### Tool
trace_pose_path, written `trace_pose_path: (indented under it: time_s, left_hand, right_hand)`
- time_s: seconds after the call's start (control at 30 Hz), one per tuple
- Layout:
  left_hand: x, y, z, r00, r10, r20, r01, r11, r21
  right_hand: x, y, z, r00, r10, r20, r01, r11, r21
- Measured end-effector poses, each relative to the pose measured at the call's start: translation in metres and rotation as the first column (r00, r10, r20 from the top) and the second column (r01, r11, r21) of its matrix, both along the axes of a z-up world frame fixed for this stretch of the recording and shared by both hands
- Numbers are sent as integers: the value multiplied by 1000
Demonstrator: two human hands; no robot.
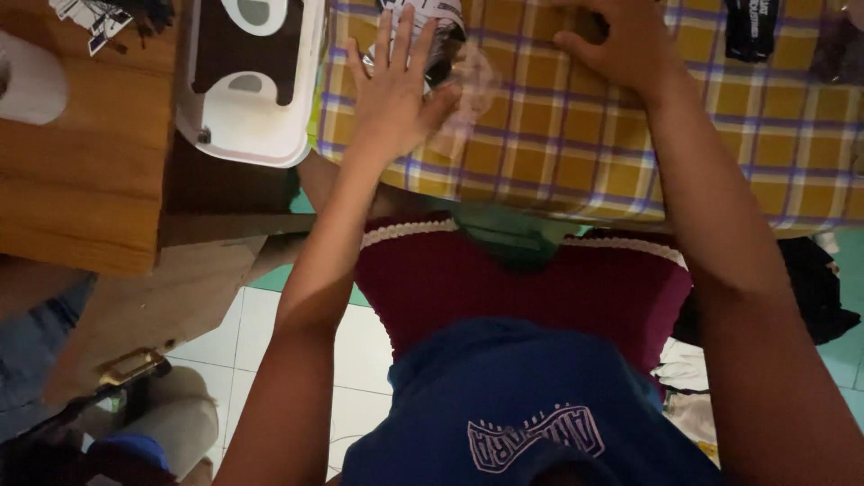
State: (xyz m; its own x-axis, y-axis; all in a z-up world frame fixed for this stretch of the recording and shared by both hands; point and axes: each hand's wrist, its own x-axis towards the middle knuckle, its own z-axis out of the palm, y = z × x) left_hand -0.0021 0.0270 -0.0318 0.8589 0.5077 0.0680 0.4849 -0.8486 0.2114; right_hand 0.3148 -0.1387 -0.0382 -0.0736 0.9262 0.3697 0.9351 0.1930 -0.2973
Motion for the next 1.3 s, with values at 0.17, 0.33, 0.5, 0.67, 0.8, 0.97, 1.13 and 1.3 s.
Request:
trace_pose_path:
  time_s: [0.17,0.33,0.5,0.67,0.8,0.97,1.13,1.3]
  left_hand:
    - [-1,-2,4,999,3,48,-4,1000,22]
    - [0,-2,12,1000,12,22,-11,1000,-17]
    - [-2,-1,13,997,-4,75,10,997,-82]
    - [-2,2,17,998,-26,61,30,997,-71]
    - [-1,1,17,999,-38,9,38,997,-67]
    - [1,-2,14,1000,-19,-19,18,997,-70]
    - [0,-8,11,1000,-29,-3,29,999,-30]
    - [2,-7,8,1000,-24,-18,24,1000,13]
  right_hand:
    - [9,0,-13,991,-124,43,126,990,-56]
    - [-2,4,4,999,-36,1,36,999,-31]
    - [-1,8,8,1000,-4,28,4,1000,-4]
    - [7,8,1,999,3,35,-3,1000,18]
    - [2,6,5,1000,20,16,-21,999,39]
    - [-1,-1,4,998,-53,44,53,999,7]
    - [3,-10,-7,985,-171,31,173,979,-112]
    - [11,-1,-6,999,9,39,-7,998,-61]
